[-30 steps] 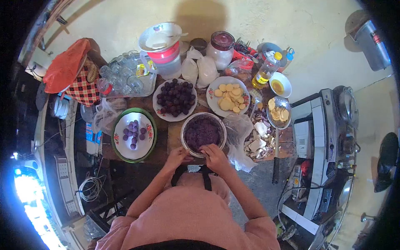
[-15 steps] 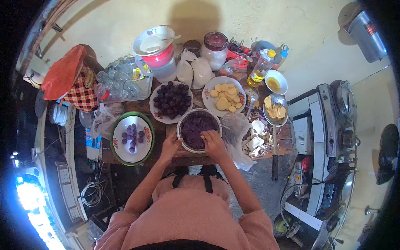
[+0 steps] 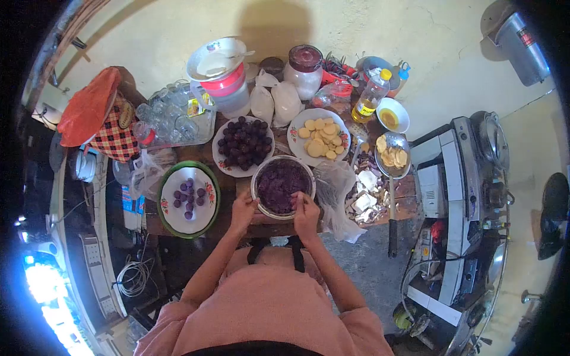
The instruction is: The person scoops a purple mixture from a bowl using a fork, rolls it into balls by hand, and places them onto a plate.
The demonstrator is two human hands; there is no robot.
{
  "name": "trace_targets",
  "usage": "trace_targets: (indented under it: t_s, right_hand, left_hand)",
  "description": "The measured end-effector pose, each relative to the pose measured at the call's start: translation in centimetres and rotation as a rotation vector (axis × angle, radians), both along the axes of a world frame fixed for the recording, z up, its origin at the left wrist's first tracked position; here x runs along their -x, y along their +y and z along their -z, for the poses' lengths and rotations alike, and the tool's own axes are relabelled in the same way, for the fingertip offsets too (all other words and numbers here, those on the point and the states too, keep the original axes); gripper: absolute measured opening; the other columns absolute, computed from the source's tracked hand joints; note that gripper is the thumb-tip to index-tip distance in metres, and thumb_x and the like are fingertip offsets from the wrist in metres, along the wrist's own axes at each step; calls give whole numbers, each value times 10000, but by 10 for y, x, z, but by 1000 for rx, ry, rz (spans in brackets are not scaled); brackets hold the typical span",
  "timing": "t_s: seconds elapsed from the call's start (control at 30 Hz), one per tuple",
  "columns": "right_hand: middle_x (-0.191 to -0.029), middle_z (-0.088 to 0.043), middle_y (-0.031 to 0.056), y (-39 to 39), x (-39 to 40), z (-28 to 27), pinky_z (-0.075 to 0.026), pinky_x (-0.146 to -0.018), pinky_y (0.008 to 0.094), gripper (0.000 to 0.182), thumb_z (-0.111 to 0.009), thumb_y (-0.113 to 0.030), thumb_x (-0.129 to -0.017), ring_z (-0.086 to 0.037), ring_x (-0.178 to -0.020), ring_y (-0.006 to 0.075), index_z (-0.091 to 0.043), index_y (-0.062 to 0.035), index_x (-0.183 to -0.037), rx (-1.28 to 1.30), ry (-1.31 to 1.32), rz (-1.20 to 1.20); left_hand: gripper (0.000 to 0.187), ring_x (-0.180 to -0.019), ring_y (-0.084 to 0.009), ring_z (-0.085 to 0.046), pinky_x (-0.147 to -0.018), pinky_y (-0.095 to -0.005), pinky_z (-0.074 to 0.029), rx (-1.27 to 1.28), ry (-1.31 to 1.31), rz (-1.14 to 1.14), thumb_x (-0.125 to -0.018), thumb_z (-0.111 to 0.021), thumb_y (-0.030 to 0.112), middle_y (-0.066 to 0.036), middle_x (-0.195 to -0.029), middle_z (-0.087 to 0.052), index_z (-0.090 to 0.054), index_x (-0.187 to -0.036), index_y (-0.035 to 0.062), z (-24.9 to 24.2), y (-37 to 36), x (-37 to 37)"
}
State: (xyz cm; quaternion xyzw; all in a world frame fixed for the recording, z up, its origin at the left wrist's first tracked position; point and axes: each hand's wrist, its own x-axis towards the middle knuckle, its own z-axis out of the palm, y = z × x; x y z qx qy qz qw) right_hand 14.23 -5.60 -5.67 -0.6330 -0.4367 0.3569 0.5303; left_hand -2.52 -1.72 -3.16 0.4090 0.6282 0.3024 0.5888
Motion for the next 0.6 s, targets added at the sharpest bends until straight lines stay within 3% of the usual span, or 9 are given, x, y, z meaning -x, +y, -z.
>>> trace_targets:
  t_s: [0.07,0.17,0.27,0.37,0.47,0.57,0.6]
  right_hand:
    - [-708,-599,84,2,-4,-3,-425,-549,235,315,-406,-234,-953,-538,-596,102,-589,7,-863,69,104,79]
    - [-676,-602,107,6,-11,-11,-417,-522,236,326,-409,-257,-950,-539,-546,123,-583,2,-854,168,320,148]
    - [-671,-606,127,9,-17,-14,-422,-513,242,326,-418,-264,-944,-547,-531,144,-575,7,-851,177,462,165]
    - [-678,-608,136,8,-26,-12,-429,-518,247,336,-421,-275,-942,-552,-536,153,-568,14,-853,130,517,165]
    - [-685,-615,113,8,-30,-21,-434,-537,243,350,-406,-286,-946,-557,-557,136,-576,8,-866,84,551,179]
    - [-695,-617,92,5,-24,-46,-438,-561,240,349,-395,-282,-952,-556,-583,119,-580,6,-885,33,459,157]
    - [-699,-616,88,3,-20,-54,-440,-569,240,347,-393,-278,-954,-555,-591,115,-580,7,-891,14,406,146]
  left_hand:
    - [431,-933,-250,-606,-828,-337,-470,-5,36,45,-892,-483,104,-182,-1076,-597,-379,-1294,-13,10,0,6]
    - [457,-1106,-322,-512,-971,-372,-354,-206,411,75,-923,-435,217,-217,-1181,-529,-353,-1313,-6,18,-5,8]
    - [485,-1212,-344,-405,-1020,-372,-287,-516,343,-3,-939,-383,280,-232,-1283,-432,-326,-1329,-2,2,-8,0]
    - [471,-1263,-308,-347,-1042,-354,-245,-640,305,70,-934,-408,254,-214,-1339,-375,-338,-1324,0,-1,0,-6]
    - [466,-1247,-298,-368,-1037,-363,-254,-711,177,73,-910,-479,222,-204,-1316,-405,-373,-1298,-13,-3,13,-20]
    - [385,-1087,-253,-524,-939,-325,-385,-749,182,-57,-870,-566,186,-171,-1147,-553,-501,-1178,-34,-13,26,-49]
    - [347,-984,-225,-557,-859,-305,-425,-604,24,-94,-856,-587,182,-149,-1059,-581,-532,-1119,-38,-8,30,-58]
